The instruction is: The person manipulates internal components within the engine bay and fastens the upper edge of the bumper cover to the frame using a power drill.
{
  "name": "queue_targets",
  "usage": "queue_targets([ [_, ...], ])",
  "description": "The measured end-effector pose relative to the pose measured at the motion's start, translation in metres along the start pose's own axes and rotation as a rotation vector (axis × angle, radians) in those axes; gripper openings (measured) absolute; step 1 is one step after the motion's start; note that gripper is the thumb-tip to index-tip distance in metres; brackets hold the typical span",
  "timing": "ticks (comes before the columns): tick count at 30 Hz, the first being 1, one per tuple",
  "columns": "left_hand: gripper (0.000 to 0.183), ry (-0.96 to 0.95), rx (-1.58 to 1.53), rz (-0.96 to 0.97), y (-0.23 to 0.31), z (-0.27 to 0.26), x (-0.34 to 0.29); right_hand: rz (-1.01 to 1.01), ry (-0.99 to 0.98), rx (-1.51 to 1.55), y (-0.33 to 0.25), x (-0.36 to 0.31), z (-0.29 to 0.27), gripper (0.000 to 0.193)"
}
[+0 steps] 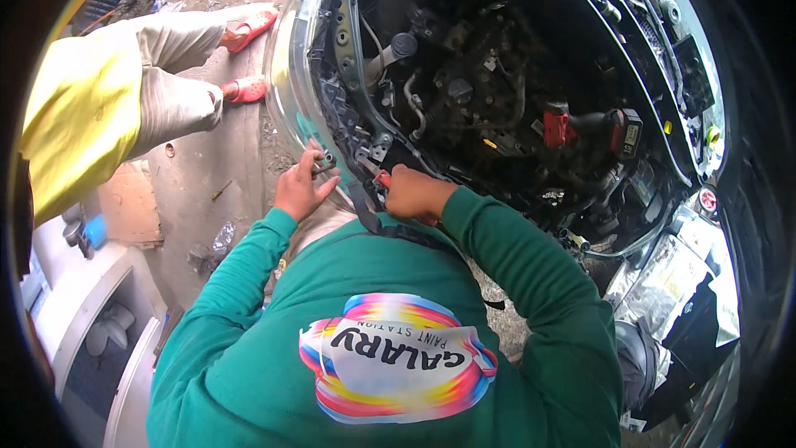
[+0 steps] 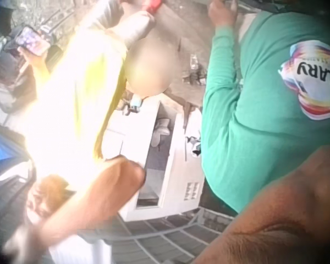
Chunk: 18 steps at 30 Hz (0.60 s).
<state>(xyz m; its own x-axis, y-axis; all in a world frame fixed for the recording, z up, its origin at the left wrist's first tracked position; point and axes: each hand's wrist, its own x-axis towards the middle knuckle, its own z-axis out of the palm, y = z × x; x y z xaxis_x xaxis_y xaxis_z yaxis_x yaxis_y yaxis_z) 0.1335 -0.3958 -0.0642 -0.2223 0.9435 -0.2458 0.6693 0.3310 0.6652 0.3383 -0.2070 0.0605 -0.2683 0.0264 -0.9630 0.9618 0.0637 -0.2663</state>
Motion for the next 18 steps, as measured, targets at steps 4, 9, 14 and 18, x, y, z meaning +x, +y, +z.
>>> queue_targets([
  [4, 0.063, -0.015, -0.009, 0.007, -0.004, 0.001, 0.002, -0.009, 0.002, 0.026, -0.011, -0.006, -0.001, 0.039],
  [9, 0.061, -0.031, 0.001, -0.007, -0.003, 0.0, 0.004, -0.085, 0.065, -0.151, -0.011, 0.001, 0.006, 0.056],
  [14, 0.063, -0.042, 0.036, 0.015, -0.006, -0.002, 0.004, -0.071, 0.061, -0.116, -0.015, -0.003, 0.004, 0.055],
  [18, 0.062, -0.028, 0.062, 0.035, -0.007, 0.0, 0.006, -0.153, 0.091, -0.149, -0.009, 0.011, 0.009, 0.055],
])
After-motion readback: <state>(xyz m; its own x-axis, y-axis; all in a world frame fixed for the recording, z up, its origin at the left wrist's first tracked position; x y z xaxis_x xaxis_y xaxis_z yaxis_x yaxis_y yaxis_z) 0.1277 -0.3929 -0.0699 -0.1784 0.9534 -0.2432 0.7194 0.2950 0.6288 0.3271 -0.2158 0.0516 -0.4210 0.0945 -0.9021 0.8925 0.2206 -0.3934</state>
